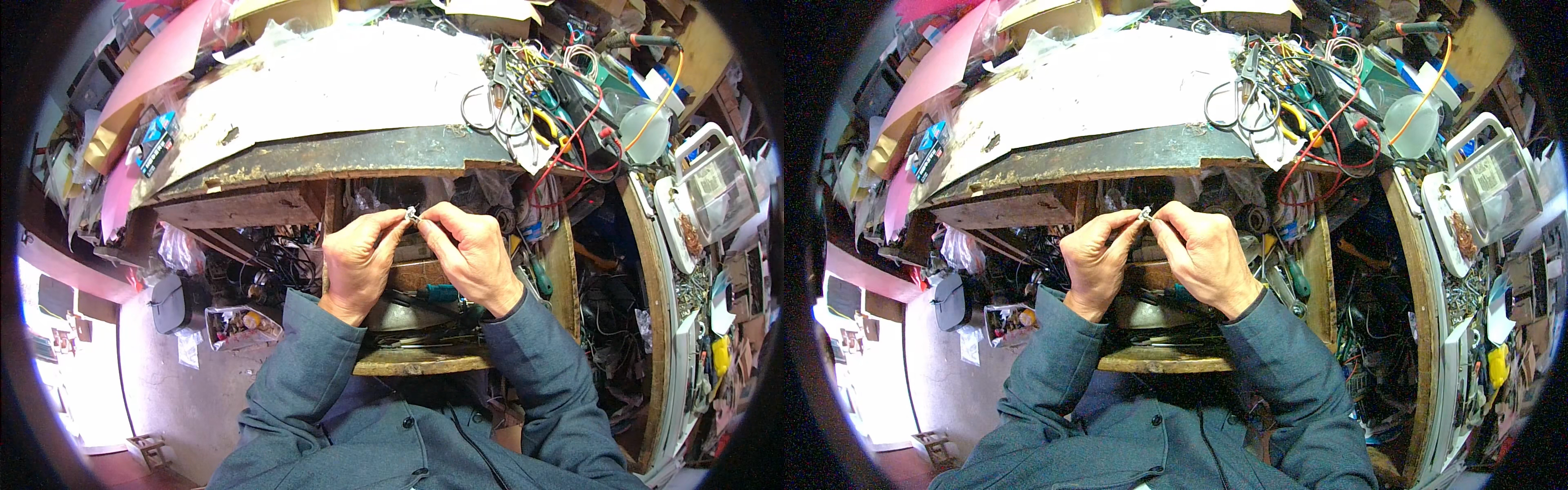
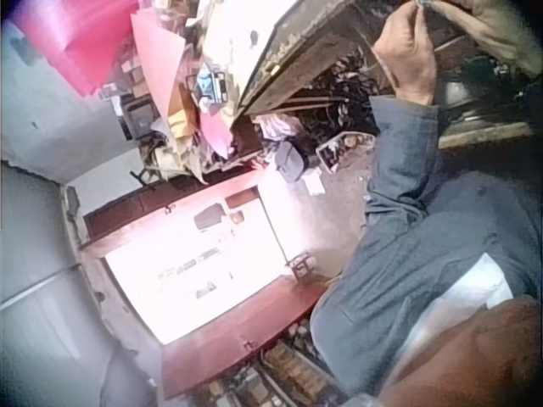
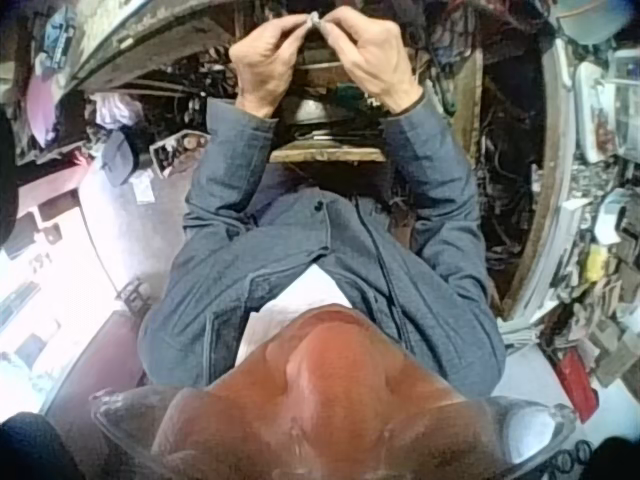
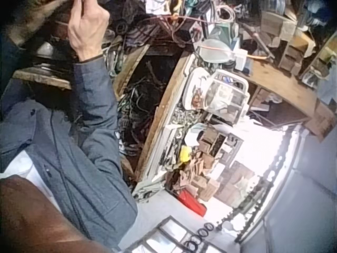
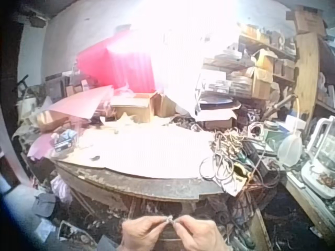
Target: The person sits at a cluttered workbench and repeatedly picks up small electronic components, aligns them, and appears to join or inspect them by hand. The person occasionally reaches for tools or other items on the bench but primarily handles the small parts directly.
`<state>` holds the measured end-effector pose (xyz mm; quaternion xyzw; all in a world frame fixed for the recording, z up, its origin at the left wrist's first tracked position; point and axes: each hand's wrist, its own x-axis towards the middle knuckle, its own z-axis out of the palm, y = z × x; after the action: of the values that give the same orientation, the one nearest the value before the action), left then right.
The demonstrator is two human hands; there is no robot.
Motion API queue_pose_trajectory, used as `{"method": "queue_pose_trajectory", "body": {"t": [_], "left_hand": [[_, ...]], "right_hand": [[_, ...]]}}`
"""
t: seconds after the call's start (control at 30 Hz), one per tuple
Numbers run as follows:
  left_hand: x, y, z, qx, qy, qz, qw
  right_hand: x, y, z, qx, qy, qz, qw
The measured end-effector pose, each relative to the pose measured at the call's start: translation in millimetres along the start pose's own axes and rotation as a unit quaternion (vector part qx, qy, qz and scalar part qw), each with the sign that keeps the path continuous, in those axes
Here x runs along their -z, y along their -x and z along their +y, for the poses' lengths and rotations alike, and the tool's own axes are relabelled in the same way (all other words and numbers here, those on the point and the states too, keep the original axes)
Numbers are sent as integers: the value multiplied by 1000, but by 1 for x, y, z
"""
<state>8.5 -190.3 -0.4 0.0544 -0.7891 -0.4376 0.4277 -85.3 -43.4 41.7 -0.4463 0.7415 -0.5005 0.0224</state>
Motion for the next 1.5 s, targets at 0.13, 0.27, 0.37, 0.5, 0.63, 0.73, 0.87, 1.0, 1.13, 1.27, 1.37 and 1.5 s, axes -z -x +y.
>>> {"method": "queue_pose_trajectory", "body": {"t": [0.13,0.27,0.37,0.5,0.63,0.73,0.87,1.0,1.13,1.27,1.37,1.5], "left_hand": [[2,-2,3,-52,-49,-4,997],[3,-4,6,-118,-119,-12,986],[2,-3,8,-96,-113,-21,989],[-2,2,6,-10,-44,-11,999],[-3,2,6,47,-2,-2,999],[-5,2,6,55,1,-12,998],[-4,1,8,58,-1,-12,998],[-3,2,4,72,19,-5,997],[-3,2,6,28,-25,-4,999],[-3,1,8,-27,-50,-22,998],[-2,1,8,-29,-53,-31,998],[-3,1,6,37,2,-30,999]], "right_hand": [[-2,0,1,1,4,9,1000],[-2,1,4,4,15,5,1000],[-4,2,4,9,13,15,1000],[-8,3,1,-13,-10,27,999],[-12,4,0,-10,-12,40,999],[-16,8,3,15,36,73,997],[-17,5,4,50,20,102,993],[-12,5,0,-39,-35,101,993],[-12,4,-1,-39,-53,101,993],[-15,7,9,24,-9,99,995],[-14,7,13,42,6,83,996],[0,1,2,-25,-57,52,997]]}}
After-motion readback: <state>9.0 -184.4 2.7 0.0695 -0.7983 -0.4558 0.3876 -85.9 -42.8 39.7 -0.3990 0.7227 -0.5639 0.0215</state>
